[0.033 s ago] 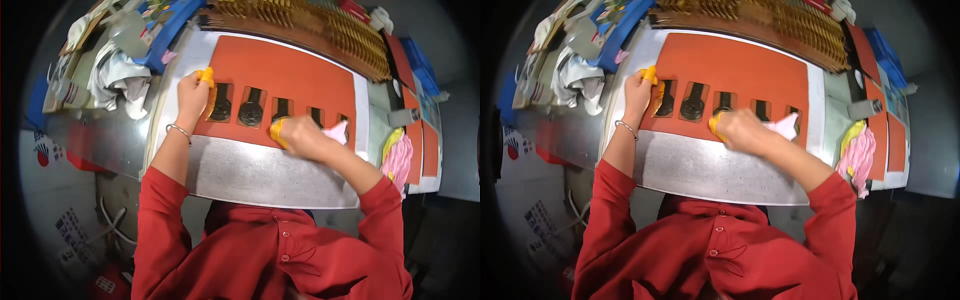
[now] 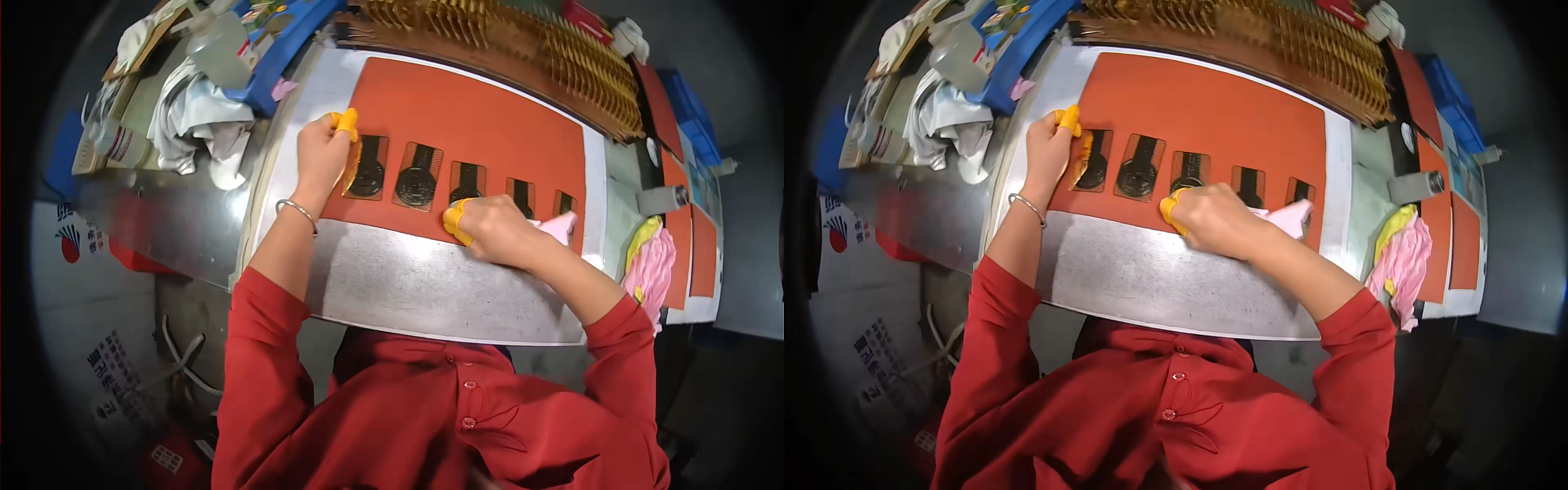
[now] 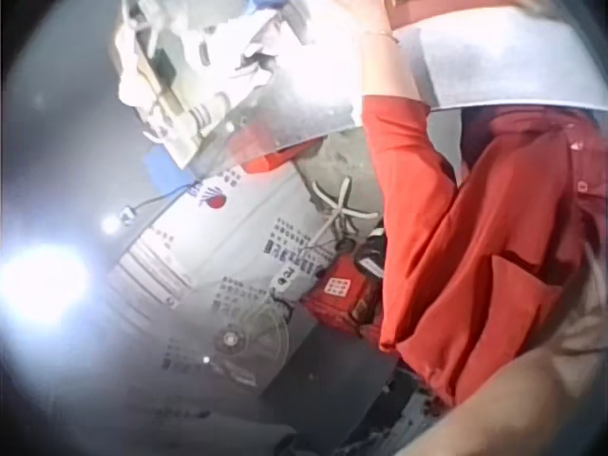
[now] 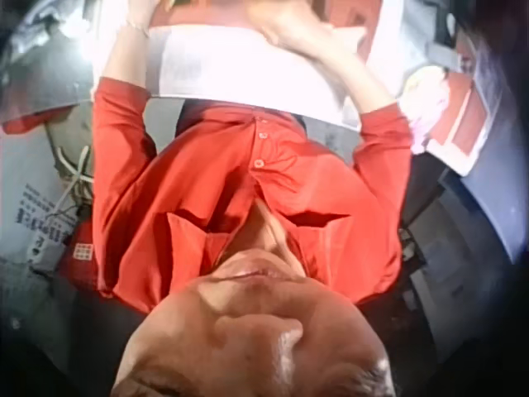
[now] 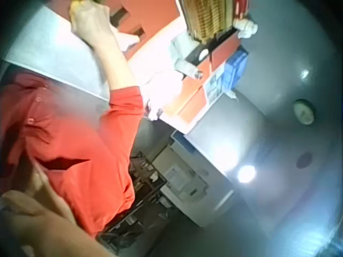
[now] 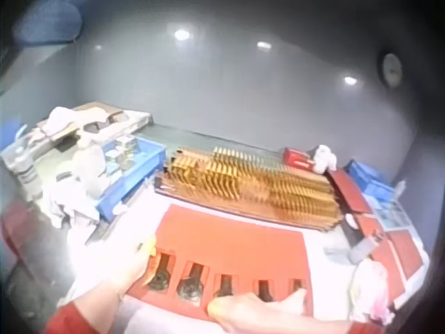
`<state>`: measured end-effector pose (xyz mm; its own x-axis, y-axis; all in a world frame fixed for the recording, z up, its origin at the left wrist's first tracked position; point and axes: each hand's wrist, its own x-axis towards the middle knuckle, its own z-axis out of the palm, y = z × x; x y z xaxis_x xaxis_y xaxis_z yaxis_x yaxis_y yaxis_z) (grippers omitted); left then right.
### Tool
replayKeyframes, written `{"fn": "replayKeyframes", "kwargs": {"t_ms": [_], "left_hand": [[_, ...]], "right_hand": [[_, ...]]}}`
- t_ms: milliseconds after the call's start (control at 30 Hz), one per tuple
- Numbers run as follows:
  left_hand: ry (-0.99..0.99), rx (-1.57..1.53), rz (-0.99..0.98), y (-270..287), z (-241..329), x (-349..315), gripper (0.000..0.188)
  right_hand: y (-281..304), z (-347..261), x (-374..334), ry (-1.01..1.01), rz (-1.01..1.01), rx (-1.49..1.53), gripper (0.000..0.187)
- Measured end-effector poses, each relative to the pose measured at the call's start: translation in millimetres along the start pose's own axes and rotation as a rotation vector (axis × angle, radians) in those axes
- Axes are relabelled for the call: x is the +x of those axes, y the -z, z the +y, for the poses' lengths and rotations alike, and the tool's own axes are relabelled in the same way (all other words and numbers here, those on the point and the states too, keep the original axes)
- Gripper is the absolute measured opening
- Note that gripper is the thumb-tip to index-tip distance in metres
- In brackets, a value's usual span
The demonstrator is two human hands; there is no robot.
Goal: The person wipes the surface of several dark, bottle-shaped decorative items arranged on a red mat using a yellow cloth. The person cleans each item individually, moving from one to the next, and occasionally wipes the surrounding mat area.
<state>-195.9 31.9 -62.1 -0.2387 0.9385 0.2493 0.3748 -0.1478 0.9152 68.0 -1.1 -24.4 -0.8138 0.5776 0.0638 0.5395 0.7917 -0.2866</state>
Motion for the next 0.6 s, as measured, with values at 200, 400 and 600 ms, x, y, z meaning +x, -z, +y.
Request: {"fn": "replayKeyframes", "kwargs": {"t_ms": [200,400,600], "left_hand": [[0.043,-0.007,-0.045,2.0,-2.4,3.5,0.017],[0.215,-0.235,-0.193,8.0,3.5,5.7,0.022],[0.209,-0.424,-0.259,24.1,-15.3,3.2,0.017]], "right_hand": [[6.7,33.6,33.2,-0.161,0.12,-0.041,0.011],[-10.5,7.6,63.4,-0.141,0.103,-0.055,0.007],[-18.8,-12.4,63.7,-0.013,0.107,-0.03,0.006]]}}
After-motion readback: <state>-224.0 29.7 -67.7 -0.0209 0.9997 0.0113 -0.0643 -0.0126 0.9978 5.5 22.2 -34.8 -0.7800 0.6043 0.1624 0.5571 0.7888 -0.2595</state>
